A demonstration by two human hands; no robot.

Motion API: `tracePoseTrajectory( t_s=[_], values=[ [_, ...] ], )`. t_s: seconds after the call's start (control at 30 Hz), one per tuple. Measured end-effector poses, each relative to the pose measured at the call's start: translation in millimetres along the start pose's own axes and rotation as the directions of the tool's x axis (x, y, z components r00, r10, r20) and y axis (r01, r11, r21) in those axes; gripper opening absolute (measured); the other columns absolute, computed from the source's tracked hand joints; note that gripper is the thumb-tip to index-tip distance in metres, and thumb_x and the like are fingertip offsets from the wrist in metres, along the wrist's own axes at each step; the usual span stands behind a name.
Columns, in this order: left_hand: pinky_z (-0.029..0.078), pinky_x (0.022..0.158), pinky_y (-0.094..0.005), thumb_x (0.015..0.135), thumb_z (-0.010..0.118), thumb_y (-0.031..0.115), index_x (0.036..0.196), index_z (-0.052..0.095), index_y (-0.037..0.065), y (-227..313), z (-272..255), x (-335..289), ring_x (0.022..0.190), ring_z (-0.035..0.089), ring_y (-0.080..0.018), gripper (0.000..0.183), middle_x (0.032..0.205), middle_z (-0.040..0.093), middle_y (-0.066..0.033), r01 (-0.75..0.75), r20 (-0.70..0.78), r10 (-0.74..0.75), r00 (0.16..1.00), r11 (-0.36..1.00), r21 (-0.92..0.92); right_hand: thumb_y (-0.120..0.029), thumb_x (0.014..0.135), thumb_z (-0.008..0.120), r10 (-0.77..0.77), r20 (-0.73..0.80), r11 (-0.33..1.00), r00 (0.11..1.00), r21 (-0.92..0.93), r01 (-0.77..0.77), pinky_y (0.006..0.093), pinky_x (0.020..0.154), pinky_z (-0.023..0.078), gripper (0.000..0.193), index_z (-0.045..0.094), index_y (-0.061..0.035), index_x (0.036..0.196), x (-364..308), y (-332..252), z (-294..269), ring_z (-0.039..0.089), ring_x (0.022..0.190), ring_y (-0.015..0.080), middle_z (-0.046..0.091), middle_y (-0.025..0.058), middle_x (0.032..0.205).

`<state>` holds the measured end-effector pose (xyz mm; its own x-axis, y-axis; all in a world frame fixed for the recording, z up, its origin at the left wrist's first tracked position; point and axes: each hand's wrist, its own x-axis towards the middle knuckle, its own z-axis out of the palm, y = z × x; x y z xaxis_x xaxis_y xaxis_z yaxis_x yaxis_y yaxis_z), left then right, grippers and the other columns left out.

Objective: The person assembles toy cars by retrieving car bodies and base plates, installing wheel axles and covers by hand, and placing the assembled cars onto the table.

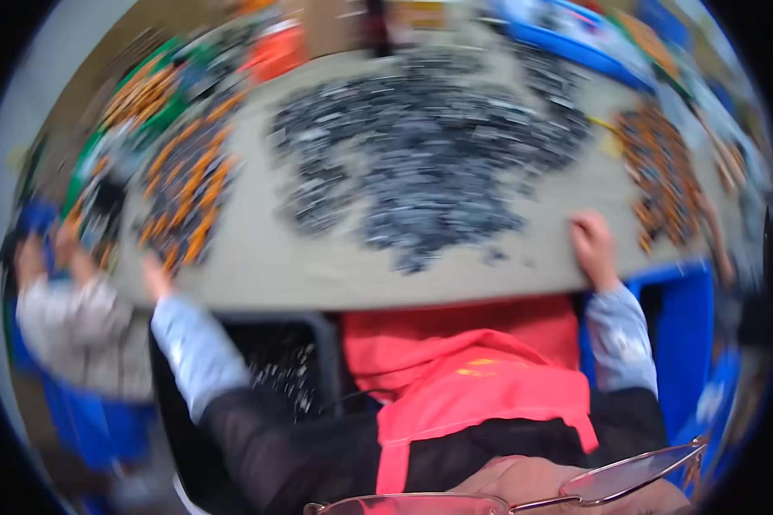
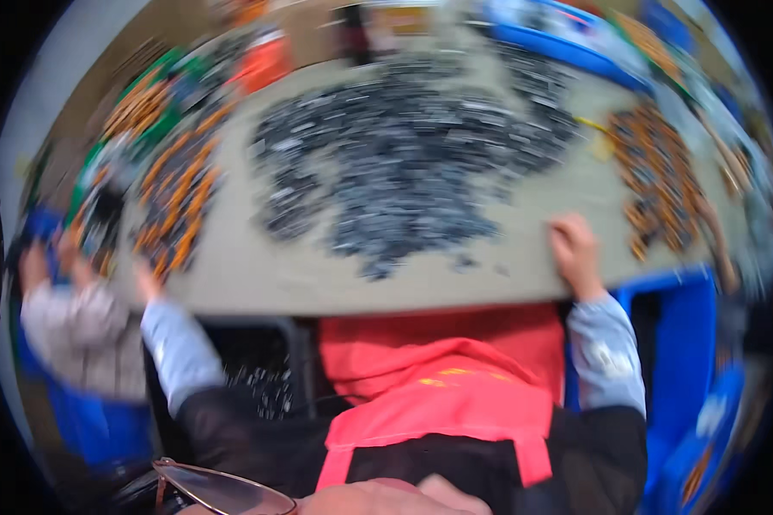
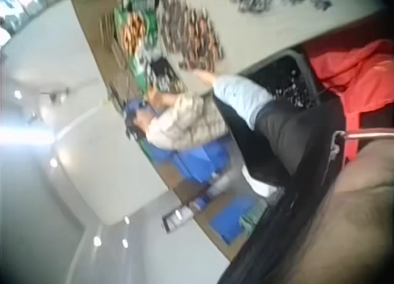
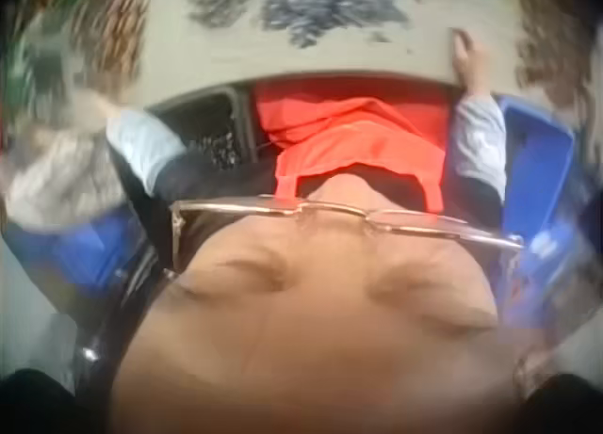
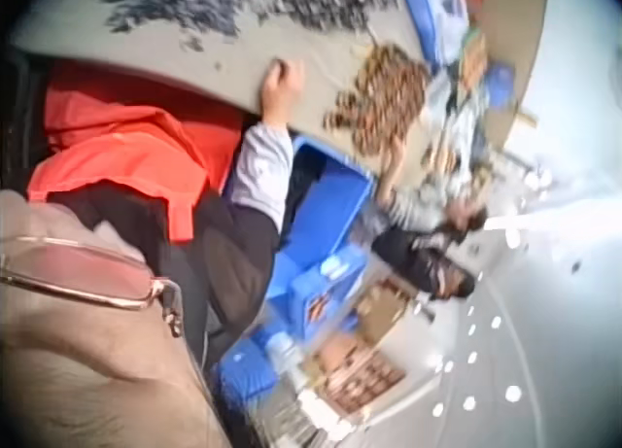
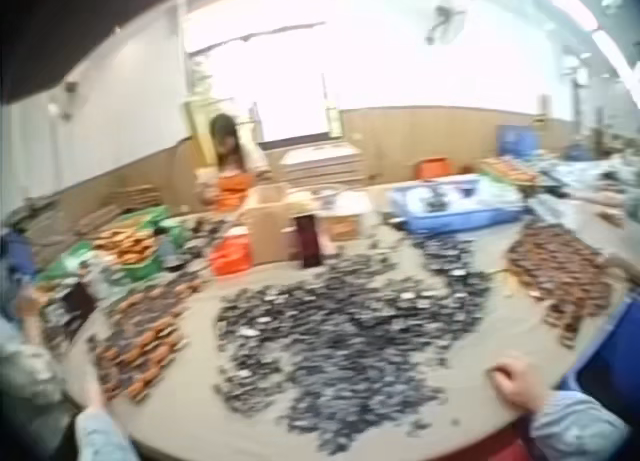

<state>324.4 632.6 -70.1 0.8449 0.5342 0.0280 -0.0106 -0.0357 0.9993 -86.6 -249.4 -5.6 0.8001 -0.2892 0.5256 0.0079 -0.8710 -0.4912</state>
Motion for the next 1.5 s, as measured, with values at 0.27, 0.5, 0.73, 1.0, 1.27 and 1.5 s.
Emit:
tracePoseTrajectory(
  t_s=[0.27,0.5,0.73,1.0,1.27,1.5],
  values=[
    [0.049,0.092,-0.0381,0.106,0.054,0.03,0.125,0.062,-0.007,54.2,112.2,-170.9,0.099,0.062,-0.0237,0.043,0.115,0.068,-0.0161,-0.358,-0.11,0.458,0.882,0.805,0.473,-0.004,0.082,0.071,-0.035,-0.194,0.914,0.98,-0.403,-0.047,0.0461,0.096,0.045,0.022,0.069,-0.0084,0.103,-31.6,38.0,-84.2,0.061,0.108,0.0324,0.067,0.0116,0.11],
    [0.044,0.1,-0.0363,0.102,0.054,0.006,0.123,0.058,-0.002,114.9,193.1,-355.7,0.115,0.056,-0.0244,0.023,0.126,0.059,-0.0139,-0.688,0.432,0.558,0.708,0.682,0.247,-0.045,0.09,0.068,0.142,0.057,0.73,0.988,-0.68,-0.065,0.0505,0.11,0.04,0.049,0.065,-0.021,0.133,-23.6,169.1,-165.5,0.048,0.137,0.0359,0.056,0.0085,0.145],
    [0.052,0.08,-0.0399,0.084,0.07,-0.004,0.099,0.069,0.002,127.4,319.8,-544.7,0.09,0.063,-0.0323,0.016,0.096,0.066,-0.0137,-0.81,0.857,0.507,-0.092,0.463,-0.361,-0.045,0.085,0.072,0.129,-0.024,0.792,0.991,-0.599,-0.118,0.051,0.107,0.042,0.051,0.067,-0.0184,0.129,-20.6,119.1,-112.9,0.047,0.134,0.0347,0.055,0.0088,0.143],
    [0.052,0.073,-0.0417,0.084,0.069,0.003,0.099,0.071,0.006,129.5,402.9,-604.7,0.085,0.063,-0.0337,0.016,0.09,0.063,-0.0127,-0.717,0.86,0.351,-0.371,0.48,-0.505,-0.041,0.088,0.07,0.072,-0.117,0.883,0.99,-0.454,-0.118,0.0503,0.104,0.042,0.04,0.072,-0.0164,0.119,-0.2,26.8,-46.6,0.048,0.133,0.0345,0.058,0.0081,0.139],
    [0.052,0.077,-0.0429,0.084,0.067,0.005,0.091,0.065,0.005,138.9,418.0,-591.3,0.088,0.062,-0.0362,0.007,0.091,0.06,-0.0142,-0.686,0.809,0.075,-0.583,0.488,-0.539,-0.033,0.089,0.071,-0.122,0.289,0.979,0.95,-0.123,0.163,0.0503,0.113,0.034,0.048,0.062,-0.016,0.133,-41.3,3.4,-86.1,0.046,0.137,0.0332,0.056,0.0081,0.141],
    [0.052,0.073,-0.0452,0.085,0.064,0.003,0.089,0.062,0.003,133.2,409.2,-613.9,0.084,0.062,-0.037,0.005,0.088,0.06,-0.0145,-0.771,0.877,0.099,-0.47,0.438,-0.462,-0.014,0.079,0.075,-0.085,0.318,0.982,0.944,-0.132,0.133,0.0461,0.109,0.037,0.057,0.061,-0.0129,0.134,-38.1,-14.8,-86.3,0.051,0.13,0.0309,0.058,0.0075,0.139]
  ],
)
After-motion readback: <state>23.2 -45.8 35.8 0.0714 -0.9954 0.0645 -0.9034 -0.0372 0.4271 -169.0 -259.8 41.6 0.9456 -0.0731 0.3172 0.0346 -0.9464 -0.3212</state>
